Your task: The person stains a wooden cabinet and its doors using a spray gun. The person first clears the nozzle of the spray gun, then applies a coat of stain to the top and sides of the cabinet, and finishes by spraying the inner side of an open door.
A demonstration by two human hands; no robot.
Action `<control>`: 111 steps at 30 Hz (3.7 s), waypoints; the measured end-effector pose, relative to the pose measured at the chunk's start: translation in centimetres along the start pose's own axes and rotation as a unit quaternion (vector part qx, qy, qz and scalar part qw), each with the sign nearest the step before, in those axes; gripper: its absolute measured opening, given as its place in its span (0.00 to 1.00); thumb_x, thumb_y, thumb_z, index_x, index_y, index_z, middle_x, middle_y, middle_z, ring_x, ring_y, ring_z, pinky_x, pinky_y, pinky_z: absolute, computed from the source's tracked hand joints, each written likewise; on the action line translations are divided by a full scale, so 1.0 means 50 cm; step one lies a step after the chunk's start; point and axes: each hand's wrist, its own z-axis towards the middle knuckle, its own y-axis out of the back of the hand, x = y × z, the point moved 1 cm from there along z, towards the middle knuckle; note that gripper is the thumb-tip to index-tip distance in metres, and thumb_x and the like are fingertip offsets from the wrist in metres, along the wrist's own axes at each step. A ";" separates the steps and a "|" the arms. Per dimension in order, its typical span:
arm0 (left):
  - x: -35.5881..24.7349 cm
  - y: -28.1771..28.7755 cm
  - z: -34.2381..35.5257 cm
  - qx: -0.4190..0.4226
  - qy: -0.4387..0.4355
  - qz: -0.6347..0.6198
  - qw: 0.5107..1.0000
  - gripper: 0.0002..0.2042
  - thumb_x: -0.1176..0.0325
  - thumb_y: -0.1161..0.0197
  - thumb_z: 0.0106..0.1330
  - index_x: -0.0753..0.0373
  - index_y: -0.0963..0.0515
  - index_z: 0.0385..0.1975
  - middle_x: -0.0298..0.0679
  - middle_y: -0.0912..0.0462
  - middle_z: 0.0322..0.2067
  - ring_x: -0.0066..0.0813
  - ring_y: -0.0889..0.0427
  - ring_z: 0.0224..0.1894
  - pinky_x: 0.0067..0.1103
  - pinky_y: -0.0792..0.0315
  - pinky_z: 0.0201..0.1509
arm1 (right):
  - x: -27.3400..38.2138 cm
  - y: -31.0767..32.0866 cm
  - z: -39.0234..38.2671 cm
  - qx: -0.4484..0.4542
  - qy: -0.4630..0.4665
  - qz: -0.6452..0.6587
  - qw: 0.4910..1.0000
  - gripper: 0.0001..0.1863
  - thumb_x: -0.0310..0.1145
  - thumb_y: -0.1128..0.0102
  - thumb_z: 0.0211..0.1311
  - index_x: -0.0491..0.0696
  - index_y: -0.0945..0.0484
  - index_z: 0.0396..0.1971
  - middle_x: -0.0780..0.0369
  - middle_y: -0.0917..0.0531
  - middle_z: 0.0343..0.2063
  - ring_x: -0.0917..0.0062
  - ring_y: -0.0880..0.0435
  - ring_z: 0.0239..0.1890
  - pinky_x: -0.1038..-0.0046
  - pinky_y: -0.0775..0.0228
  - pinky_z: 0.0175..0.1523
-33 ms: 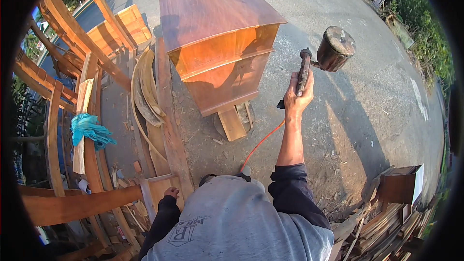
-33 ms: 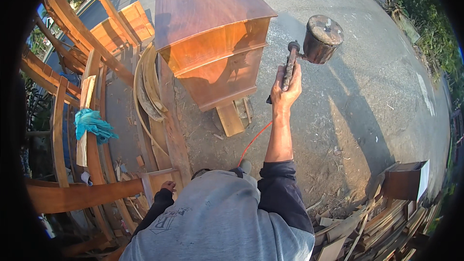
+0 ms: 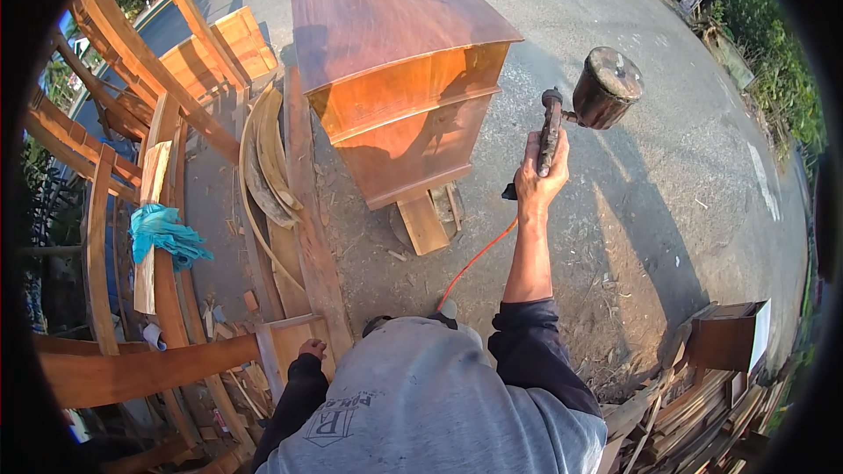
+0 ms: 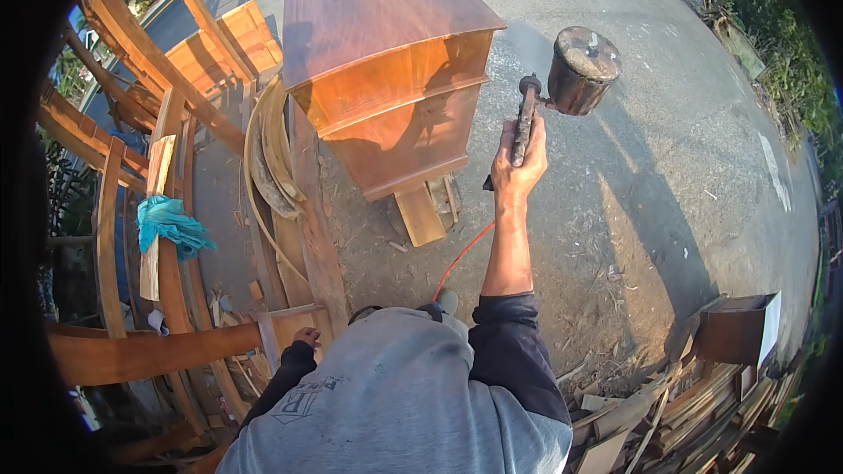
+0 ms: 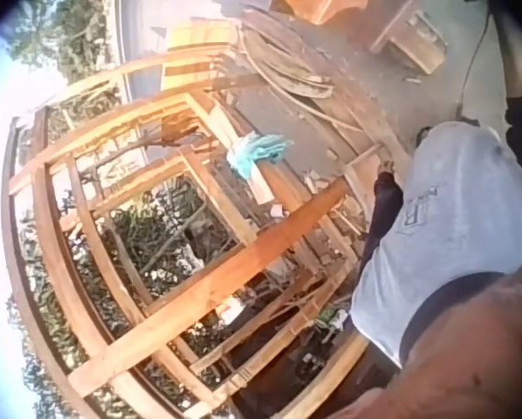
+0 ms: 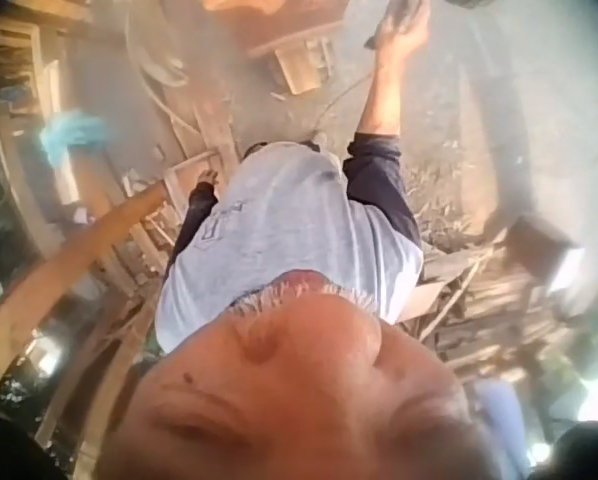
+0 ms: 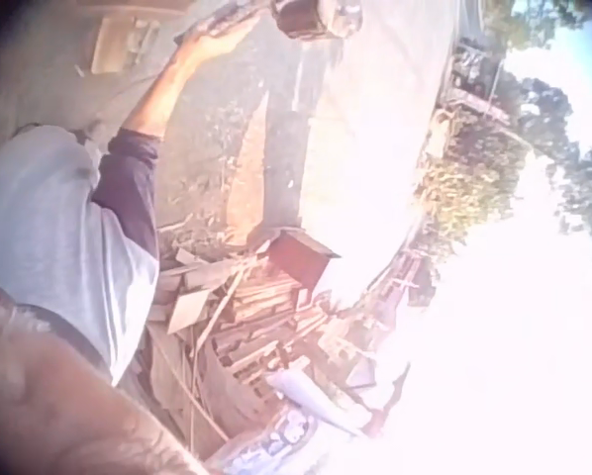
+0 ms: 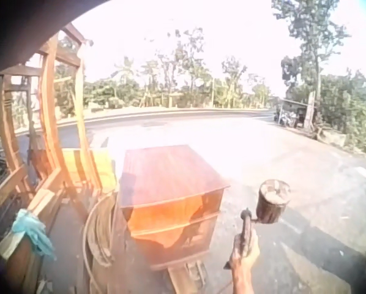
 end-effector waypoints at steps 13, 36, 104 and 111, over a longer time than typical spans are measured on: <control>0.025 0.012 0.028 -0.028 -0.025 0.013 0.999 0.18 0.62 0.31 0.64 0.67 0.17 0.48 0.46 0.11 0.41 0.37 0.10 0.38 0.29 0.17 0.44 | 0.133 -0.065 -0.195 0.214 -0.011 0.185 0.959 0.22 0.25 0.32 0.63 0.38 0.25 0.57 0.59 0.14 0.38 0.77 0.17 0.36 0.74 0.23 0.45; 0.030 -0.033 -0.016 0.004 0.007 -0.004 1.000 0.17 0.63 0.31 0.64 0.68 0.17 0.47 0.46 0.12 0.38 0.37 0.10 0.30 0.29 0.16 0.33 | 0.053 -0.056 -0.151 0.184 -0.062 0.151 0.969 0.24 0.27 0.31 0.62 0.38 0.25 0.57 0.51 0.16 0.46 0.65 0.14 0.46 0.67 0.24 0.55; -0.017 -0.012 -0.008 0.023 -0.002 0.055 0.998 0.19 0.63 0.32 0.65 0.67 0.19 0.52 0.45 0.12 0.44 0.37 0.10 0.36 0.29 0.16 0.43 | -0.109 -0.015 -0.183 0.083 -0.073 0.039 0.993 0.18 0.27 0.35 0.65 0.42 0.24 0.55 0.62 0.17 0.35 0.80 0.20 0.35 0.74 0.25 0.45; -0.011 0.008 0.000 0.016 -0.004 0.060 0.998 0.18 0.62 0.32 0.64 0.67 0.18 0.49 0.45 0.12 0.45 0.37 0.10 0.40 0.29 0.16 0.46 | -0.082 0.005 -0.181 0.023 -0.087 0.046 0.995 0.18 0.25 0.37 0.65 0.40 0.24 0.54 0.58 0.17 0.36 0.76 0.19 0.35 0.73 0.25 0.45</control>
